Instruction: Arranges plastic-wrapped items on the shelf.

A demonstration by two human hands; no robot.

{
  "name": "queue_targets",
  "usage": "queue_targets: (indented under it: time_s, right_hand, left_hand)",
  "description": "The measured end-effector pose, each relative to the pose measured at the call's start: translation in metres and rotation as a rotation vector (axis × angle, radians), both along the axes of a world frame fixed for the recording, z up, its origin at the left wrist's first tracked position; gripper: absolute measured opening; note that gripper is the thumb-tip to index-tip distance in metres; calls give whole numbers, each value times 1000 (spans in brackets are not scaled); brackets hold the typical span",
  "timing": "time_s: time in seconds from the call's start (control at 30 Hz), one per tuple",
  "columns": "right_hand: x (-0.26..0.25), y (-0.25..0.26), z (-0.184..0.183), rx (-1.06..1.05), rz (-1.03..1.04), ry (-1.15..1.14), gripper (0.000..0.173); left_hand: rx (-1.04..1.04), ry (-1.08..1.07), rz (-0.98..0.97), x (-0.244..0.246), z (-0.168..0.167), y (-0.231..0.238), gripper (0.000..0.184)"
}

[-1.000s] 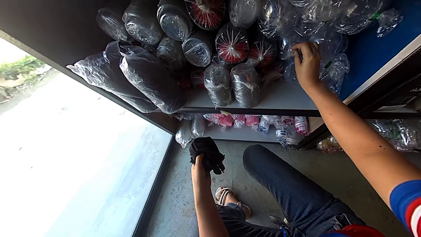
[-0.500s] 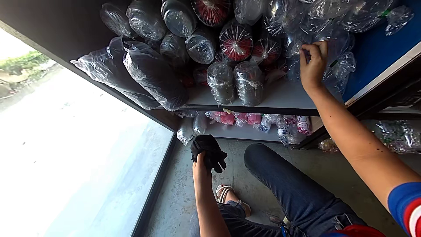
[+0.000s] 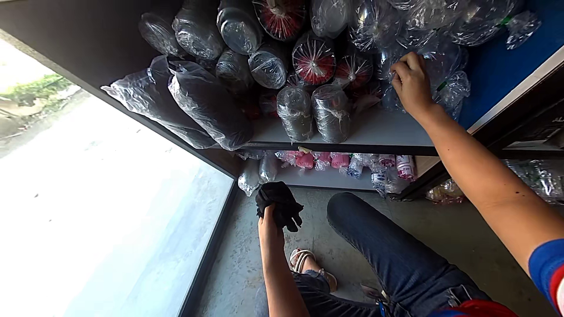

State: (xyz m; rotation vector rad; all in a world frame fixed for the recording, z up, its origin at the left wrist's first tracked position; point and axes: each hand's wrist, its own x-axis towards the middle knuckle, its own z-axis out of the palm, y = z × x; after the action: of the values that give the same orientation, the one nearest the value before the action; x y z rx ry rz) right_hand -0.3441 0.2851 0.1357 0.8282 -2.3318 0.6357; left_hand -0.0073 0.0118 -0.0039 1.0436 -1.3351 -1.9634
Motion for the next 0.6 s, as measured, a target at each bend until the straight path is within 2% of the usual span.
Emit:
queue_targets:
  time_s: [0.17, 0.37, 0.6]
  right_hand:
    - [-1, -2, 3, -3, -6, -16, 22]
    - [4, -1, -11, -192, -45, -19, 28]
    - [2, 1, -26, -262, 3, 9, 45]
  left_hand:
    - [-2, 2, -2, 1, 1, -1, 20]
    - [6, -5, -2, 1, 0, -1, 18]
    - [-2, -17, -7, -1, 1, 0, 19]
